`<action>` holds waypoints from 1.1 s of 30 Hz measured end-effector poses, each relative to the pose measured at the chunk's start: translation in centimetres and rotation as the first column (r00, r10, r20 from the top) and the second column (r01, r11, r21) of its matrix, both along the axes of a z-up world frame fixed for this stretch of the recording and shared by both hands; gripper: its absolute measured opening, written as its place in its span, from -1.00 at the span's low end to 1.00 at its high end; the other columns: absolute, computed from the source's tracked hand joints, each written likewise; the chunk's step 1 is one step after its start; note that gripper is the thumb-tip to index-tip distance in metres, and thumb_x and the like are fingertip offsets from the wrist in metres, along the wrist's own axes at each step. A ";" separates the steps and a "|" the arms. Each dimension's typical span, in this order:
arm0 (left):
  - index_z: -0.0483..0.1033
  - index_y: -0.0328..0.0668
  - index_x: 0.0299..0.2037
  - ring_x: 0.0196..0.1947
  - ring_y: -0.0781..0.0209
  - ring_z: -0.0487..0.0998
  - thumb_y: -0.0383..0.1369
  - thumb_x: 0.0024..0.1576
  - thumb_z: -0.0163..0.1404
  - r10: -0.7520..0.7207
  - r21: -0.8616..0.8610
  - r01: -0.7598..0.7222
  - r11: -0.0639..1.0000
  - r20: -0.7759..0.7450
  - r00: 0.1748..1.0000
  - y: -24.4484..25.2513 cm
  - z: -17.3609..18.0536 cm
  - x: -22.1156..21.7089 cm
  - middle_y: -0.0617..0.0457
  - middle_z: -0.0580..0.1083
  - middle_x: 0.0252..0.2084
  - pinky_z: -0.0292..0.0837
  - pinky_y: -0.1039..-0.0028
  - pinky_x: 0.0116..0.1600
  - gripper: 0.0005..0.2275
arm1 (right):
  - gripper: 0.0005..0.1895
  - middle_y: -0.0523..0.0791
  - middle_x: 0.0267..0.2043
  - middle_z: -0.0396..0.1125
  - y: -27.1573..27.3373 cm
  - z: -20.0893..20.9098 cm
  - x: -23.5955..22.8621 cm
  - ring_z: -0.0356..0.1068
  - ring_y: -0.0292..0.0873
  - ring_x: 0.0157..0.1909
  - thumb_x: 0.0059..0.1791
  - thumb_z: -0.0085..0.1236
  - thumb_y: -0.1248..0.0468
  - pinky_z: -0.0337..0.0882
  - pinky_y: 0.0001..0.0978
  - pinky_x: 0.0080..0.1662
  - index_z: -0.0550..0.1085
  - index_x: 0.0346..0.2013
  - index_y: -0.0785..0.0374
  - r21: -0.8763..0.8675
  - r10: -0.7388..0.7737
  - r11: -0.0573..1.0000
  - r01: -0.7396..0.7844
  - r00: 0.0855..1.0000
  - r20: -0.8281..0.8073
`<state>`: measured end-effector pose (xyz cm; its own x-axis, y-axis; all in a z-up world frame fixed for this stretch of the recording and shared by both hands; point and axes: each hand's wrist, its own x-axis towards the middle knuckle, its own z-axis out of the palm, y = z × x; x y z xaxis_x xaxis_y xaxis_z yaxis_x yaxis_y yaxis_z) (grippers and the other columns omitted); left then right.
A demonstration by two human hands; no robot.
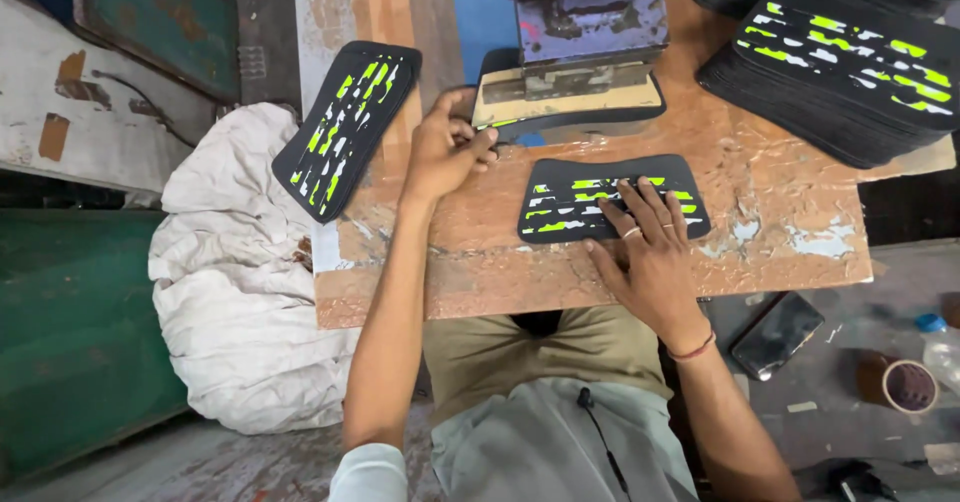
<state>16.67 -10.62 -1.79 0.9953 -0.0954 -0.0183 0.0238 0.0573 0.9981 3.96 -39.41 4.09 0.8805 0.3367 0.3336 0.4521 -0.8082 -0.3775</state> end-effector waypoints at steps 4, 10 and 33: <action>0.33 -0.34 0.23 -0.46 0.30 0.61 -0.53 0.12 0.14 0.013 0.110 -0.009 0.994 -0.035 0.999 -0.3 0.9 -1.9 0.03 0.56 -0.36 0.52 0.52 -0.42 -0.55 | -0.39 0.10 0.43 0.17 1.1 -0.6 -1.0 0.03 0.21 0.53 0.02 0.18 0.00 -0.06 0.21 0.48 0.41 0.27 0.26 -0.049 0.047 0.998 -0.045 0.998 0.051; 0.55 -0.30 0.08 -0.30 0.35 0.53 -0.54 0.11 0.10 0.056 0.287 0.003 0.958 -0.198 0.979 10.1 2.0 -14.3 0.07 0.54 -0.22 0.50 0.55 -0.27 -0.69 | -0.17 0.14 0.52 -0.02 1.1 -0.1 -3.9 -0.15 0.27 0.55 -0.03 0.04 -0.21 -0.22 0.34 0.41 0.23 0.42 0.16 -0.190 0.093 0.977 -0.093 0.996 -0.005; 0.61 -0.38 -0.13 -0.28 0.45 0.49 -0.31 0.16 0.17 0.034 0.375 0.048 0.926 -0.210 0.977 10.9 3.2 -15.6 0.14 0.59 -0.31 0.47 0.53 -0.17 -0.76 | -0.30 0.20 0.41 0.07 7.5 -0.7 8.2 0.00 0.34 0.45 0.09 0.04 -0.22 -0.01 0.43 0.35 0.36 0.42 0.06 -0.229 0.177 0.965 -0.127 0.960 0.216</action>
